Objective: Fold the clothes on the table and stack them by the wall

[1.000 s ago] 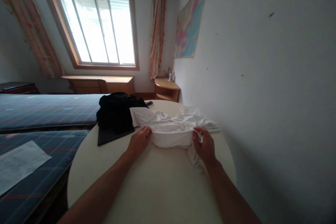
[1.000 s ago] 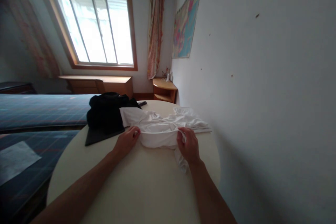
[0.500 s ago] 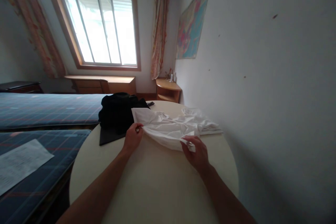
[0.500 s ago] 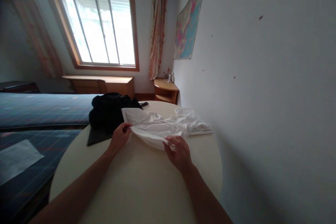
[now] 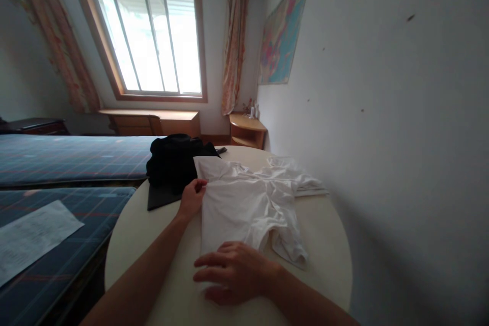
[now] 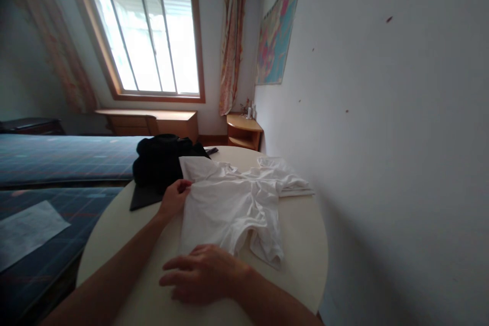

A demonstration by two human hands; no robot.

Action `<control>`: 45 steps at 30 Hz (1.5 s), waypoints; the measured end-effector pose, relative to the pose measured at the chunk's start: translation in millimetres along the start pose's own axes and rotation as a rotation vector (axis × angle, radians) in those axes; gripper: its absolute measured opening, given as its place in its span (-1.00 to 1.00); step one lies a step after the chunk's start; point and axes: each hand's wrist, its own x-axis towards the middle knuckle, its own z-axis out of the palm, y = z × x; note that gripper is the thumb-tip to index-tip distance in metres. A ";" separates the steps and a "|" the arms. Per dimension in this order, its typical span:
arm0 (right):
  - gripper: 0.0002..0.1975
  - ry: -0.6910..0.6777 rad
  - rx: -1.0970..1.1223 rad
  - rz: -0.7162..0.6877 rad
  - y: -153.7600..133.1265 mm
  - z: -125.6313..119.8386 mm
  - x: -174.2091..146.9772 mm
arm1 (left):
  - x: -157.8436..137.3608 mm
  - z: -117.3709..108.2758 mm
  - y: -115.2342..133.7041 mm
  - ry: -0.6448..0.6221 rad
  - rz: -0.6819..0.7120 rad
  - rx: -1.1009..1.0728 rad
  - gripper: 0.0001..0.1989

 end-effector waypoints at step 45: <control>-0.72 0.132 0.091 0.889 80.1 -67.4 -96.8 | -84.6 29.4 79.0 -0.670 0.674 0.421 -0.70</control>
